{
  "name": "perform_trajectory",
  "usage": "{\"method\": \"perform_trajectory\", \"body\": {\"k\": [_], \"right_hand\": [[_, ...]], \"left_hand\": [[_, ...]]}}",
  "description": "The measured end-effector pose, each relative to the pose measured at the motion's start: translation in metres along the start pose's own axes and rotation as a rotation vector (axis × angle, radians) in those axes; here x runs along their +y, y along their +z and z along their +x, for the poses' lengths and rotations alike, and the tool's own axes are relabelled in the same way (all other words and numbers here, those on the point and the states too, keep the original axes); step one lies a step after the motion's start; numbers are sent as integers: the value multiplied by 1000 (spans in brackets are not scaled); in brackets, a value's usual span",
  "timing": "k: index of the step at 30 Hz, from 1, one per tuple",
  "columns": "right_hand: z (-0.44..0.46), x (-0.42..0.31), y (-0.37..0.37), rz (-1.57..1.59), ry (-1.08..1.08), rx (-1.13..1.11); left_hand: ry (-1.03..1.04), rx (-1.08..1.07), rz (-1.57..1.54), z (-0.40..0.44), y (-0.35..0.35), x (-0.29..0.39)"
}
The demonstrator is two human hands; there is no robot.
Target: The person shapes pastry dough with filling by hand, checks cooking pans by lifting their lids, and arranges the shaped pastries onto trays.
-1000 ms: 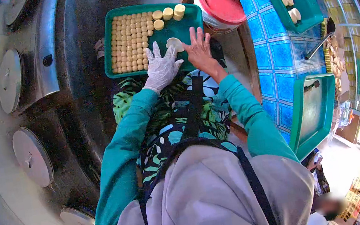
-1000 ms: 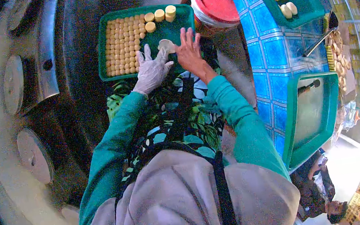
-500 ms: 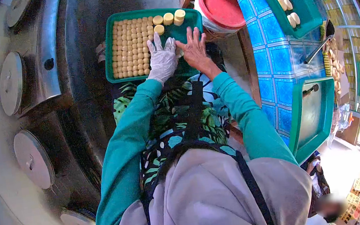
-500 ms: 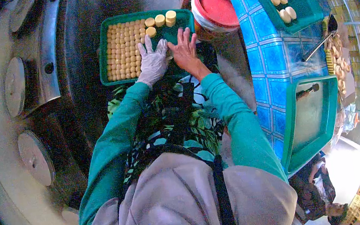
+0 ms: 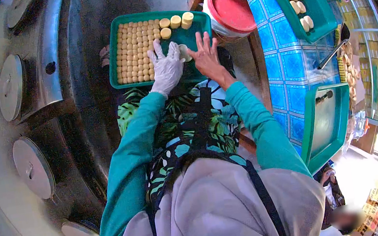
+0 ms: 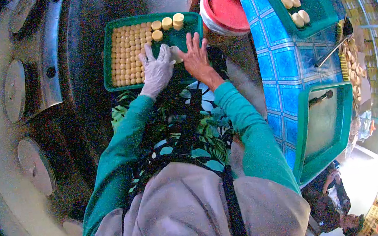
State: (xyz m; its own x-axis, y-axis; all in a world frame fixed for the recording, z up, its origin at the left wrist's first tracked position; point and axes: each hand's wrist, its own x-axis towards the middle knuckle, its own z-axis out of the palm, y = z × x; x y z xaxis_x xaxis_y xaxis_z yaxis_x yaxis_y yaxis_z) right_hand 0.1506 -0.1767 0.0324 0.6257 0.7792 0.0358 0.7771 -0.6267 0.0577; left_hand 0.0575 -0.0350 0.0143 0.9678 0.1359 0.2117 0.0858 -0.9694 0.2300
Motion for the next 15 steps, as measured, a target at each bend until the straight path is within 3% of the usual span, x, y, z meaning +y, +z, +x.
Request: {"method": "perform_trajectory", "body": {"k": [6,8,12,15], "right_hand": [[-10,4,-2,-43,-13,-98],[-14,-2,5,-52,-22,-5],[-15,-1,-9,-72,-28,-109],[-27,-9,1,-102,-128,-38]], "left_hand": [[-5,28,-46,-20,-7,2],[94,-5,54,-20,-10,2],[60,-133,153,-25,-10,1],[67,24,101,-29,-10,1]]}}
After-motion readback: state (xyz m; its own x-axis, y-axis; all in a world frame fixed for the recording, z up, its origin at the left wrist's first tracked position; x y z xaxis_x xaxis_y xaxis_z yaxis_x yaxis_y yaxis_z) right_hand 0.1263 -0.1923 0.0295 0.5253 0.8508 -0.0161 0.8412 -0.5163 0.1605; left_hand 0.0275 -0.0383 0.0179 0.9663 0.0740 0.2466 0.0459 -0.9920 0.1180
